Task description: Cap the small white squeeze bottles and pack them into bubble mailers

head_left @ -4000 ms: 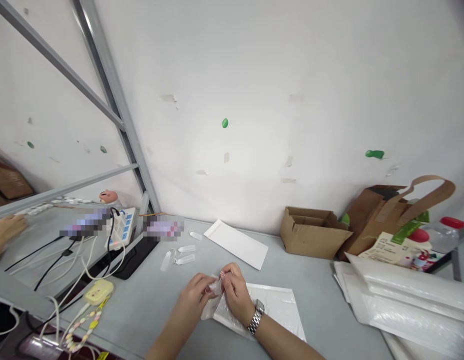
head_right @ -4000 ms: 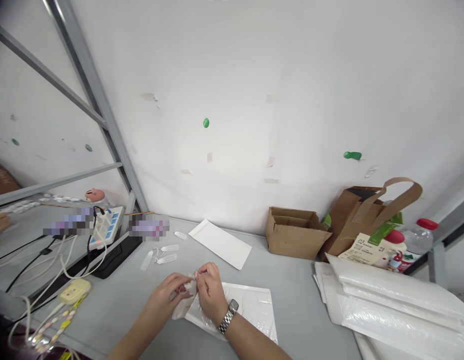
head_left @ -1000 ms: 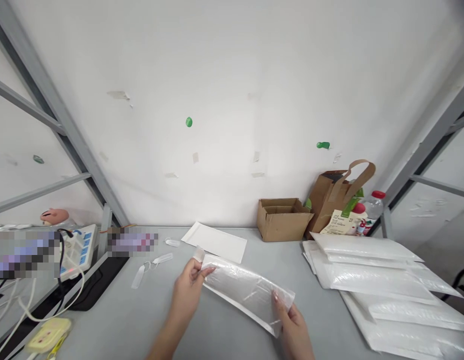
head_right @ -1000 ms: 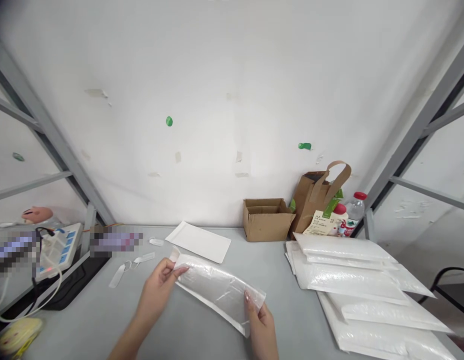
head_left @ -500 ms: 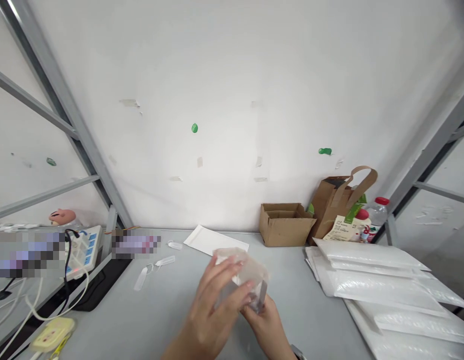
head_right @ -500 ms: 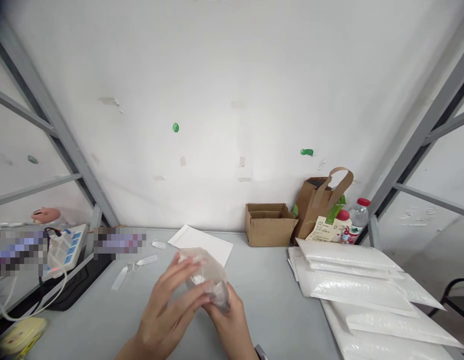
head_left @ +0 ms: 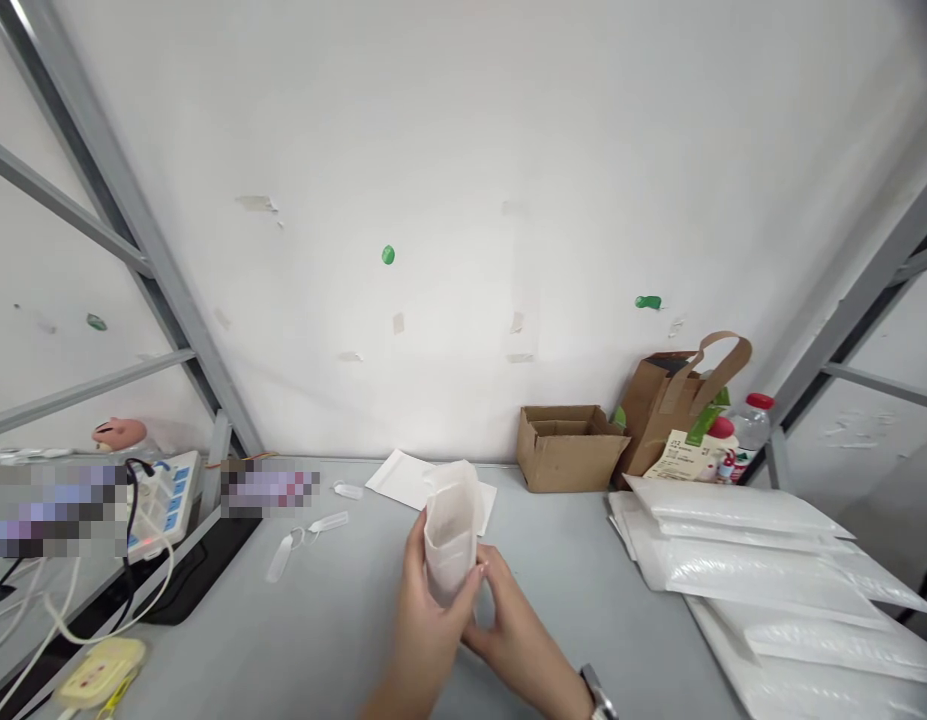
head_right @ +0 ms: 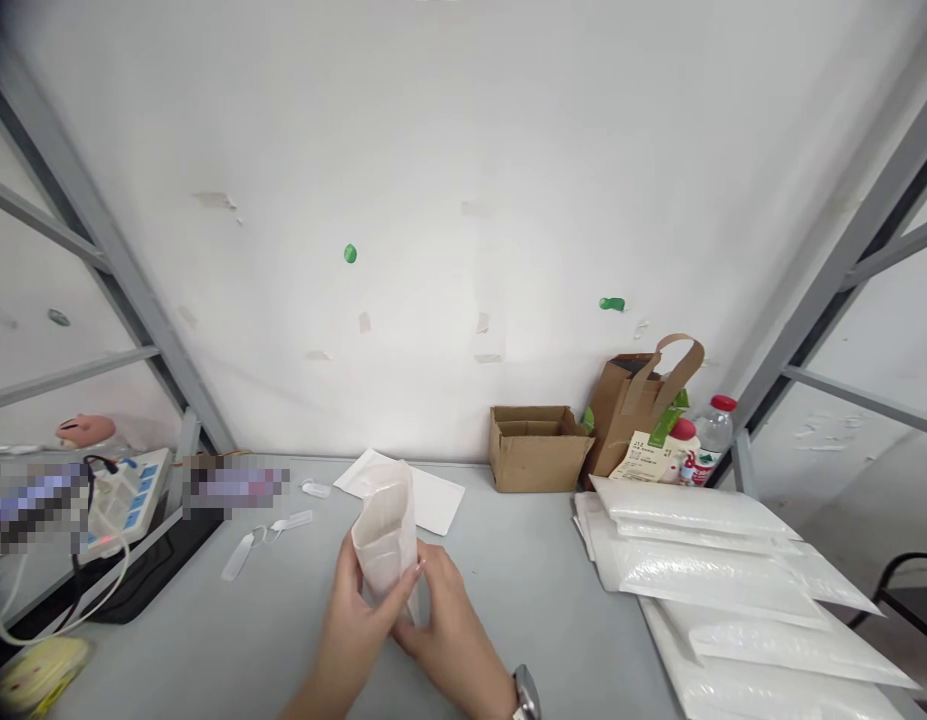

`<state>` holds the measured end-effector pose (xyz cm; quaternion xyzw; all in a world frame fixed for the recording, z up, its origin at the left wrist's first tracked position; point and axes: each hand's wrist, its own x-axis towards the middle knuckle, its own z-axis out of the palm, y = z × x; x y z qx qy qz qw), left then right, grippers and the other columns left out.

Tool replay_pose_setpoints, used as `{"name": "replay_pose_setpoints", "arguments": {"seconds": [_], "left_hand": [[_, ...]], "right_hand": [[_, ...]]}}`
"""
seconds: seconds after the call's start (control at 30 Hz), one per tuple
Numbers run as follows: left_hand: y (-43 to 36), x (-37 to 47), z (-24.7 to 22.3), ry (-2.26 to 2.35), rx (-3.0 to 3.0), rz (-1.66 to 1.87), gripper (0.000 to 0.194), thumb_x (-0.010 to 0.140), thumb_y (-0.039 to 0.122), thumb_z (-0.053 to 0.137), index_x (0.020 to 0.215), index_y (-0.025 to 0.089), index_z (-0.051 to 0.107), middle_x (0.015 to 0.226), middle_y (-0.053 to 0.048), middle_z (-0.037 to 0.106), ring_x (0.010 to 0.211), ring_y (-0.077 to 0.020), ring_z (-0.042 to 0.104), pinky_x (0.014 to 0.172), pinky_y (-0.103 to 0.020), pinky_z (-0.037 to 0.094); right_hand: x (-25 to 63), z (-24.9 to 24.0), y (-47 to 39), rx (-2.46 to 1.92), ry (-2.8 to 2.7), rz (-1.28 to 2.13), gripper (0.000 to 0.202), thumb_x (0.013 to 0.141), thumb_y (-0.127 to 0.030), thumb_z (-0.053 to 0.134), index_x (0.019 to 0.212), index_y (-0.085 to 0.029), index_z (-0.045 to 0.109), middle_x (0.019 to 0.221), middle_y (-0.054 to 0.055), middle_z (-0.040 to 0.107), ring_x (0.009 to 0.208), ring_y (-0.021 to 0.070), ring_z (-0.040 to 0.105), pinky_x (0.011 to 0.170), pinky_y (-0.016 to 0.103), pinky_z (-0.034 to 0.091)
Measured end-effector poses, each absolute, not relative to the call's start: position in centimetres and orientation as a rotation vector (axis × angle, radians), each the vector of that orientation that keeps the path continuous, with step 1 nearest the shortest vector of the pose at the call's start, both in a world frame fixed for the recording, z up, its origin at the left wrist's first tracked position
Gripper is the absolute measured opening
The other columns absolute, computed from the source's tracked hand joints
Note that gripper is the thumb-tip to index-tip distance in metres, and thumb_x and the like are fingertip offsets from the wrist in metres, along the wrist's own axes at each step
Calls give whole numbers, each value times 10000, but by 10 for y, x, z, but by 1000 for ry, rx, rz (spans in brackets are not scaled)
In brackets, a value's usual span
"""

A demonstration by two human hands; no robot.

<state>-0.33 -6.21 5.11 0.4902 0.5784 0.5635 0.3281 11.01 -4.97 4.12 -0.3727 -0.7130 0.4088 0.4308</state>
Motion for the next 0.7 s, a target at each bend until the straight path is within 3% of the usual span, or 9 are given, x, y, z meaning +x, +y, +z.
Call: {"name": "replay_pose_setpoints", "arguments": {"seconds": [0.17, 0.3, 0.4, 0.47, 0.53, 0.6, 0.7], "left_hand": [[-58, -20, 44, 1454, 1660, 1235, 876, 636, 400, 689, 1354, 244, 213, 1324, -116, 420, 1217, -297, 388, 960, -436, 370], [-60, -19, 34, 1285, 1817, 880, 1027, 581, 376, 738, 1389, 316, 107, 1349, -71, 413, 1234, -282, 368, 991, -430, 339], [-60, -16, 31, 1229, 1783, 787, 1066, 520, 335, 776, 1384, 315, 152, 1364, -49, 406, 1230, -275, 367, 1014, -412, 313], [-60, -14, 30, 1235, 1726, 732, 988, 515, 312, 776, 1359, 288, 264, 1292, -47, 493, 1138, -263, 464, 972, -382, 367], [-58, -15, 29, 1238, 1693, 674, 752, 585, 330, 726, 1274, 253, 434, 1110, -37, 622, 987, -233, 563, 906, -350, 425], [-51, -17, 25, 1243, 1734, 657, 487, 698, 383, 623, 1157, 236, 559, 993, -30, 664, 937, -212, 589, 889, -333, 435], [-28, -25, 17, 1374, 1939, 692, 435, 795, 473, 467, 1136, 225, 573, 1175, -64, 586, 1122, -226, 497, 977, -360, 361]], "right_hand": [[150, 52, -49, -777, -1609, 1279, 653, 745, -313, 600, 1328, -271, 310, 1268, 79, 445, 1095, 220, 473, 874, 354, 436], [162, 66, -54, -1120, -1574, 1022, 471, 709, -392, 640, 1131, -213, 534, 1027, 69, 602, 908, 222, 549, 798, 340, 463], [169, 69, -56, -1321, -1487, 904, 336, 752, -438, 575, 958, -177, 623, 823, 54, 644, 777, 213, 571, 718, 329, 483], [178, 67, -56, -1309, -1458, 907, 334, 785, -436, 523, 959, -175, 640, 827, 61, 658, 817, 227, 581, 734, 331, 485], [190, 64, -57, -1271, -1465, 883, 330, 807, -386, 483, 1039, -203, 631, 930, 61, 661, 909, 232, 576, 803, 342, 472], [205, 60, -59, -1260, -1522, 826, 347, 803, -304, 452, 1108, -246, 607, 1041, 42, 639, 977, 222, 561, 863, 350, 448], [224, 56, -64, -1315, -1621, 774, 369, 774, -247, 428, 1081, -285, 629, 1062, 27, 634, 914, 210, 588, 809, 345, 480]]}}
